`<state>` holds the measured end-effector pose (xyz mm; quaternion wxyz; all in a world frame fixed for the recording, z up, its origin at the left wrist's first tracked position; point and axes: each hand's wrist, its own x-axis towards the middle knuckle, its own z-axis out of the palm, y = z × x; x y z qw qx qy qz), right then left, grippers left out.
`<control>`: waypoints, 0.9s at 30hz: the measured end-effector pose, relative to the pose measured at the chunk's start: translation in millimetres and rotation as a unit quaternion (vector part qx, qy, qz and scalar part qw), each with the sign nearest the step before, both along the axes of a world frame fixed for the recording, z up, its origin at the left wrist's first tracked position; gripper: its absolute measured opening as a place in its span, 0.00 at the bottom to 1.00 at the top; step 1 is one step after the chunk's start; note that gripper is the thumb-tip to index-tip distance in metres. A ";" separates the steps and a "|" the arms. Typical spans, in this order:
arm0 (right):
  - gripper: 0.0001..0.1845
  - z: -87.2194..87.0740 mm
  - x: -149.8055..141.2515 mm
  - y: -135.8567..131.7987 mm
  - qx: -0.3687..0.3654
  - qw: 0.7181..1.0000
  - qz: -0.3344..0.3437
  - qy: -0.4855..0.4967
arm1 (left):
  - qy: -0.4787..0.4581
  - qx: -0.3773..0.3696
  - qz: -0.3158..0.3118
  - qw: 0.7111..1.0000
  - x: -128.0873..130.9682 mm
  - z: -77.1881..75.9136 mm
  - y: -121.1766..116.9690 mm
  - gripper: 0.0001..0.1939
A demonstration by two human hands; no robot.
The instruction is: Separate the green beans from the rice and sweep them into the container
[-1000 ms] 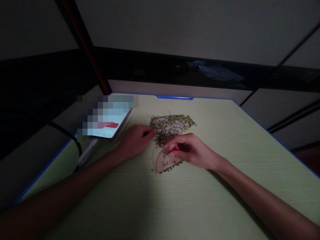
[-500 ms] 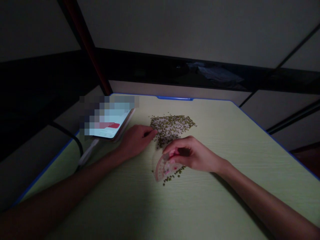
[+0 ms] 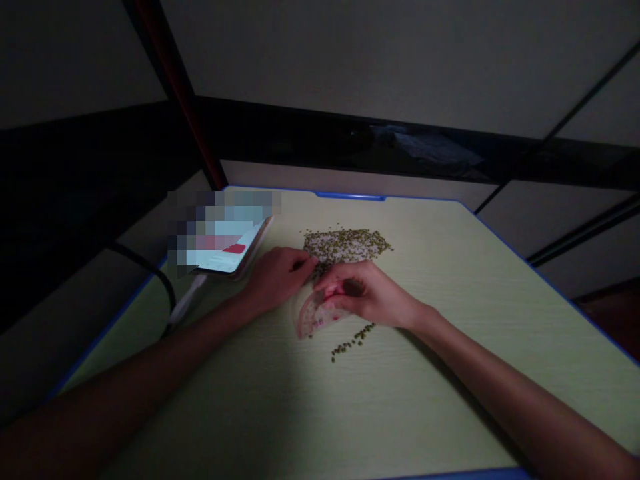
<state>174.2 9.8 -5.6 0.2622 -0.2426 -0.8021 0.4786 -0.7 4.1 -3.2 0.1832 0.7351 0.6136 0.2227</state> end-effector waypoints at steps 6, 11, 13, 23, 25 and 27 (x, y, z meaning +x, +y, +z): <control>0.04 5.7 -1.2 -10.5 -0.057 0.995 0.079 0.001 | -0.001 0.017 -0.003 1.000 -0.7 -0.4 0.1 0.19; 0.05 9.6 -0.9 -18.3 -0.081 0.987 0.135 -0.019 | 0.002 0.012 -0.005 1.000 -1.6 0.9 -0.1 0.19; 0.05 11.2 -0.4 -20.2 -0.087 0.985 0.150 -0.025 | 0.001 0.011 -0.006 1.000 -1.5 1.6 -0.5 0.19; 0.02 15.4 1.0 -26.8 -0.103 0.975 0.192 -0.042 | 0.004 0.012 -0.004 1.000 0.2 3.3 -0.9 0.19; 0.03 17.2 1.9 -26.6 -0.119 0.976 0.178 -0.028 | 0.003 0.013 -0.005 1.000 -0.2 2.9 -0.7 0.19; 0.04 20.8 6.3 -22.2 -0.129 0.982 0.136 0.008 | 0.004 0.011 -0.008 1.000 -0.3 2.5 -0.4 0.19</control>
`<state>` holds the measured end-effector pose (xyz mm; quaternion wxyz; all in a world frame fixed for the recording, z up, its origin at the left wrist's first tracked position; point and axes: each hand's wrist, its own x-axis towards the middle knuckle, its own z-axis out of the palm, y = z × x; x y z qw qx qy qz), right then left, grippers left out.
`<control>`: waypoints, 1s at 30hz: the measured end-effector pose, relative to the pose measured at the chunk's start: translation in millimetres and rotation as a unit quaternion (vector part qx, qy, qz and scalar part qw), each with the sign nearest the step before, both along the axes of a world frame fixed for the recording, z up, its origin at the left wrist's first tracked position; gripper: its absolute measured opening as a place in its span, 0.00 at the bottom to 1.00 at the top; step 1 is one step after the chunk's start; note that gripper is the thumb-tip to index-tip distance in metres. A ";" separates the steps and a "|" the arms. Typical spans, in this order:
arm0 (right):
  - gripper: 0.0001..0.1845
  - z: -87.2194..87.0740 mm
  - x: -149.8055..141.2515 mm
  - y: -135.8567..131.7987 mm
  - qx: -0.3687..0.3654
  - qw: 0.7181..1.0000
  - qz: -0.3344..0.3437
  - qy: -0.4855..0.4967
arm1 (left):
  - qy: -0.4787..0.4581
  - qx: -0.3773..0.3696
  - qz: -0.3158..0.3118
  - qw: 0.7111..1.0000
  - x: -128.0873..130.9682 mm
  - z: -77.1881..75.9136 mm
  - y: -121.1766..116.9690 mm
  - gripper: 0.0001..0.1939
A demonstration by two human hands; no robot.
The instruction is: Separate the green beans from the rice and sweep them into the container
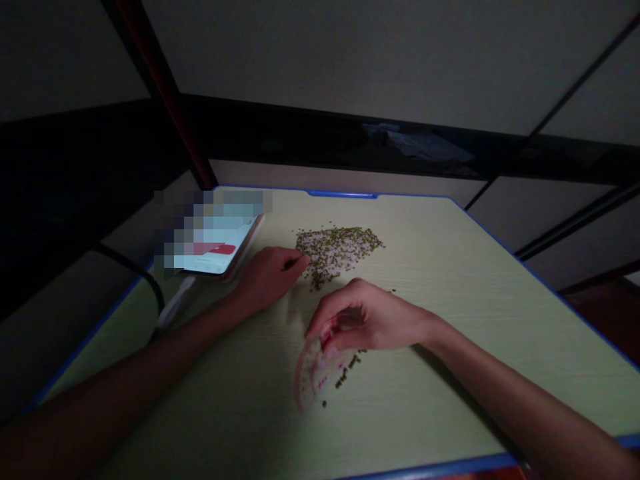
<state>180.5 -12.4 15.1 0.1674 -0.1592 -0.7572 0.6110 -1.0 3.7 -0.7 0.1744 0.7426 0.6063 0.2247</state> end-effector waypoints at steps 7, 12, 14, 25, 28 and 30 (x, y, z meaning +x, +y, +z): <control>0.14 0.4 60.6 49.1 0.012 0.941 -0.339 0.014 | 0.011 0.005 0.009 1.000 0.3 -0.9 0.9 0.19; 0.19 -5.7 109.9 68.1 0.009 0.877 -0.479 -0.037 | 0.014 -0.001 0.012 1.000 0.5 0.6 1.0 0.19; 0.19 -5.6 119.3 69.1 0.008 0.874 -0.482 -0.059 | 0.013 -0.003 0.013 1.000 0.8 1.3 1.0 0.19; 0.21 -3.4 121.5 68.0 -0.008 0.900 -0.408 -0.153 | 0.014 0.003 0.009 1.000 -1.2 -0.6 1.5 0.19; 0.18 -3.5 119.0 69.5 0.013 0.913 -0.364 -0.186 | 0.013 0.005 0.007 1.000 -0.8 0.1 1.7 0.19; 0.17 -3.8 116.5 70.3 0.028 0.923 -0.325 -0.202 | 0.010 0.005 0.004 1.000 -0.3 0.2 1.9 0.19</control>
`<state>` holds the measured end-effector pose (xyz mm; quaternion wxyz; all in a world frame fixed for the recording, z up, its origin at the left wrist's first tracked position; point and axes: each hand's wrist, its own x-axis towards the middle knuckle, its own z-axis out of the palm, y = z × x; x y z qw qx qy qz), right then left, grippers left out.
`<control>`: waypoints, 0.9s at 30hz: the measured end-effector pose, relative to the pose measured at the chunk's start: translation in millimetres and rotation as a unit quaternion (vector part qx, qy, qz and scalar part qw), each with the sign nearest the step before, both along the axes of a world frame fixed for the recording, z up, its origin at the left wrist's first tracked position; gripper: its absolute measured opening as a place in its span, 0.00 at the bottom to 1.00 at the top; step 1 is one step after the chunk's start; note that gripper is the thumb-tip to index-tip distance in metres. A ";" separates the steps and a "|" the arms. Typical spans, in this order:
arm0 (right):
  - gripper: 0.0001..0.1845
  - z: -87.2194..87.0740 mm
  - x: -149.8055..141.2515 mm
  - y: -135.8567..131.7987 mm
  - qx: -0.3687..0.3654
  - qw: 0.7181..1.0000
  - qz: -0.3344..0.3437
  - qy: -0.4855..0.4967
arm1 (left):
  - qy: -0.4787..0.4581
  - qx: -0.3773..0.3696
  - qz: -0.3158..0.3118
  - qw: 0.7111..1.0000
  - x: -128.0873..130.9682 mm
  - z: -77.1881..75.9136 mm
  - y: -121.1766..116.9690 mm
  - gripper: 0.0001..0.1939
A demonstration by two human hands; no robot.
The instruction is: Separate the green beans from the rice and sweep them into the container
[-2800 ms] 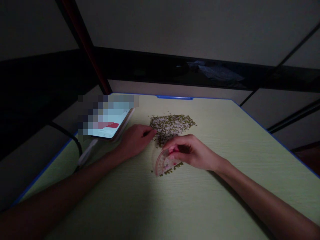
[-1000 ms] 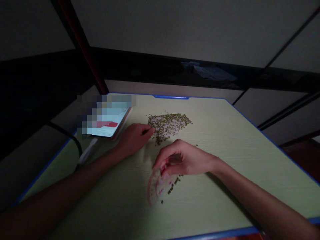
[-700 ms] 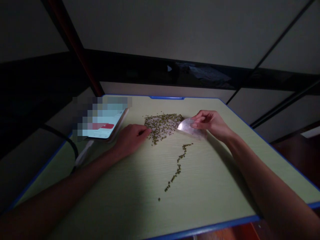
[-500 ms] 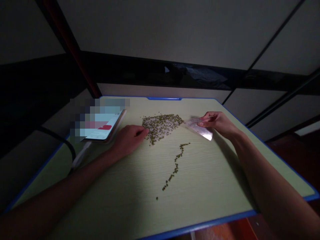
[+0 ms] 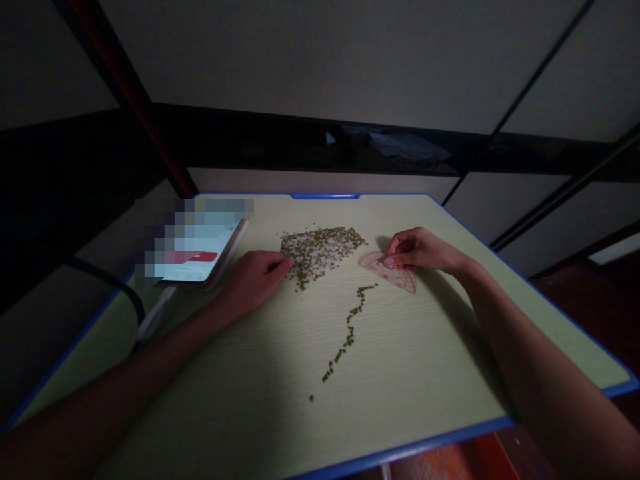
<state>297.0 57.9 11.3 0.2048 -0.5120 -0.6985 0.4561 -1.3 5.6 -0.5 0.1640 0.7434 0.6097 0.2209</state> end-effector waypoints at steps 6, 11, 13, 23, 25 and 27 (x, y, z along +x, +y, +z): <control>0.17 1.1 -11.4 -4.3 -0.002 0.998 0.068 -0.014 | -0.003 -0.001 0.006 1.000 0.9 0.0 -0.3 0.19; 0.15 2.9 -24.0 -12.8 -0.001 0.994 0.105 -0.018 | 0.000 -0.003 0.006 1.000 0.7 0.5 -0.2 0.19; 0.14 2.5 -28.0 -15.3 -0.002 0.992 0.124 -0.019 | -0.001 0.000 0.004 1.000 0.5 0.1 0.0 0.19; 0.12 2.7 -42.3 -27.6 -0.009 0.981 0.188 -0.042 | -0.003 -0.005 0.004 1.000 -0.4 -0.3 0.1 0.19; 0.12 3.6 -45.7 -31.1 -0.013 0.979 0.198 -0.043 | -0.001 -0.004 0.003 1.000 -1.0 -1.5 0.2 0.19; 0.12 4.3 -49.0 -34.5 -0.011 0.978 0.206 -0.044 | -0.001 -0.001 0.002 1.000 -1.6 -2.9 0.6 0.19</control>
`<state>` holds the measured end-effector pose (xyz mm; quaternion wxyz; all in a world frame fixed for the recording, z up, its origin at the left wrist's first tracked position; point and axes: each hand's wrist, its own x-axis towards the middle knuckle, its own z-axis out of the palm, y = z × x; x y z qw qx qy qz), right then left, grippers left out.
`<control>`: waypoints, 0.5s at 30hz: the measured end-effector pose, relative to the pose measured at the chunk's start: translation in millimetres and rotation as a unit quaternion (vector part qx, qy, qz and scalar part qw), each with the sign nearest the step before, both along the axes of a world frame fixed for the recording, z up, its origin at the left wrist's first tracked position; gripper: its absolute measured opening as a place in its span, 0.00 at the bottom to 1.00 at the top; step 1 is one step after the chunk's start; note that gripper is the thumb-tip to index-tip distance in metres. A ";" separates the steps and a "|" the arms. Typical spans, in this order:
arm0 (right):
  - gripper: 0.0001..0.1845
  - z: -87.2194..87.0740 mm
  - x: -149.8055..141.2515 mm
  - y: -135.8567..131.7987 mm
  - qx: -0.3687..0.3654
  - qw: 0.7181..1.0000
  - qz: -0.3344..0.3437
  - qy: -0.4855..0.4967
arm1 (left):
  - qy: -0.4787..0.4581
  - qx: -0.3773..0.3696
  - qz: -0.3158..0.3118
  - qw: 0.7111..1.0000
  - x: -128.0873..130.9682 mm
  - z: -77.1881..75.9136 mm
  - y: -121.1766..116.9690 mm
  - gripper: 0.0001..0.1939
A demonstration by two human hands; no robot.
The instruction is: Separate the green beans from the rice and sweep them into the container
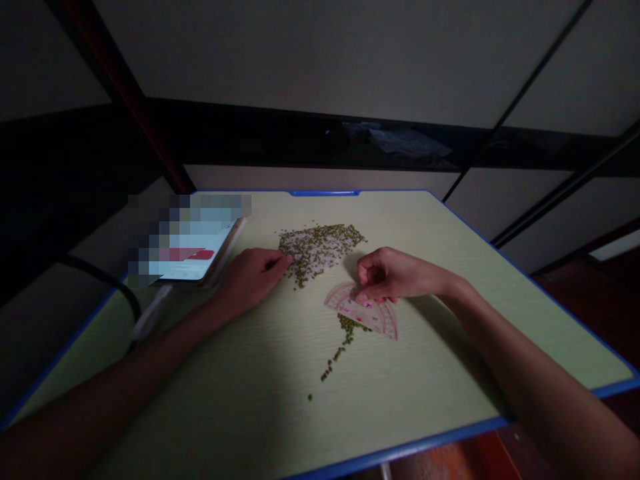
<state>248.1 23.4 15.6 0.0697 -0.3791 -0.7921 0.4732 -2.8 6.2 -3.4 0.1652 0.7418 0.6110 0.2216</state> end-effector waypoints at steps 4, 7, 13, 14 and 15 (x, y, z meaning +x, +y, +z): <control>0.13 1.1 -5.7 -6.0 -0.011 1.000 0.025 -0.006 | -0.003 -0.003 0.002 1.000 0.3 -0.8 0.8 0.20; 0.15 2.2 -9.9 -10.6 -0.015 0.999 0.033 -0.007 | -0.007 -0.001 0.004 1.000 1.1 0.0 0.9 0.20; 0.16 1.1 -17.2 -19.7 -0.055 0.997 0.045 -0.003 | -0.004 0.005 0.010 1.000 0.8 -1.4 1.7 0.20; 0.16 0.5 -17.8 -21.0 -0.055 0.997 0.048 0.000 | -0.003 0.006 0.010 1.000 0.5 -1.8 1.9 0.20; 0.16 0.1 -18.4 -22.2 -0.056 0.997 0.051 0.000 | -0.001 0.007 0.010 1.000 0.3 -2.2 2.1 0.20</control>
